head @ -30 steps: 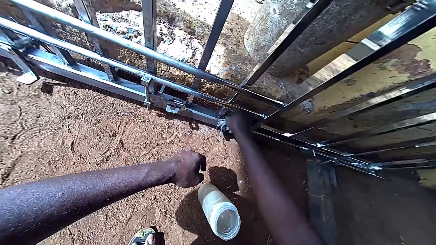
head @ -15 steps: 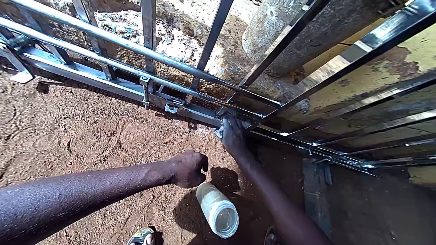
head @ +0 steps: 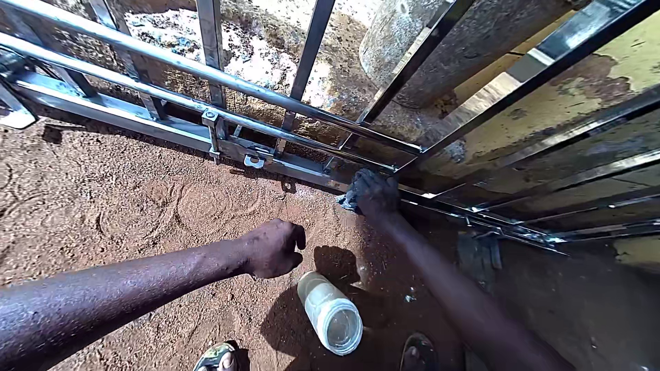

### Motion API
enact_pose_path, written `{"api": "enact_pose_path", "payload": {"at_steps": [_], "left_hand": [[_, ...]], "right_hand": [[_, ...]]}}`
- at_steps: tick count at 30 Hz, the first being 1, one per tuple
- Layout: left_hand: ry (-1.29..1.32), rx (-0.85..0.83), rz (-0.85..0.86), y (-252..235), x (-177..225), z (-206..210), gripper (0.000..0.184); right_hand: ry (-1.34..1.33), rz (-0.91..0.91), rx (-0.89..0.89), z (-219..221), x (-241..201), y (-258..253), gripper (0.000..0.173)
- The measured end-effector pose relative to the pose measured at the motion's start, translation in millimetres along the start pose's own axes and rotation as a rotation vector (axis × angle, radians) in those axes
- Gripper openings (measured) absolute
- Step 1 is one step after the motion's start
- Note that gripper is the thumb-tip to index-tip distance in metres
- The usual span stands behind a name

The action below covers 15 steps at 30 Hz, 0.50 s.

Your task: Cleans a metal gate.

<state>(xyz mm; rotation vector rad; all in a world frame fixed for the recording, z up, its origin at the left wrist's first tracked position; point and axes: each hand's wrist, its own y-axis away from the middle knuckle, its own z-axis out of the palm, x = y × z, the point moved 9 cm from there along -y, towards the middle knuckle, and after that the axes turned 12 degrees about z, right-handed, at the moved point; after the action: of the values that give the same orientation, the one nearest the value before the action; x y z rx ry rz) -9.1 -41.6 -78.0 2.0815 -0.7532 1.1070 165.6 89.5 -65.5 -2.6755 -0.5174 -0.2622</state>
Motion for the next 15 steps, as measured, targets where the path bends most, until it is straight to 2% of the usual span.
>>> {"api": "enact_pose_path", "payload": {"at_steps": [2, 4, 6, 8, 10, 12, 13, 15], "left_hand": [[-0.002, 0.045, -0.060, 13.4, -19.2, -3.1, 0.028], [-0.018, 0.021, -0.091, 16.7, -29.5, 4.0, 0.028], [-0.007, -0.034, -0.076, 6.3, -19.6, 12.8, 0.029], [-0.010, -0.082, -0.032, -9.2, -2.7, 18.4, 0.030], [-0.034, -0.063, 0.024, -23.4, 11.1, 14.6, 0.029], [-0.072, -0.055, 0.072, -26.1, 20.1, 10.8, 0.030], [-0.090, -0.070, 0.107, -23.4, 22.7, 13.6, 0.033], [-0.119, -0.137, 0.194, -13.2, 24.1, 32.3, 0.051]], "right_hand": [[0.039, -0.035, -0.048, 3.0, 2.1, 3.5, 0.013], [-0.026, -0.096, 0.071, 1.9, -19.0, -4.3, 0.003], [-0.100, -0.139, 0.209, -5.0, -50.2, -16.9, 0.009], [-0.136, -0.135, 0.265, -6.8, -73.0, -22.0, 0.011], [-0.160, -0.134, 0.281, -6.2, -68.4, -18.9, 0.008], [-0.143, -0.114, 0.250, -4.3, -49.0, -12.2, 0.003], [-0.123, -0.093, 0.213, -2.5, -37.4, -9.1, 0.008], [-0.057, -0.007, 0.006, 1.7, -14.6, -1.6, 0.010]]}}
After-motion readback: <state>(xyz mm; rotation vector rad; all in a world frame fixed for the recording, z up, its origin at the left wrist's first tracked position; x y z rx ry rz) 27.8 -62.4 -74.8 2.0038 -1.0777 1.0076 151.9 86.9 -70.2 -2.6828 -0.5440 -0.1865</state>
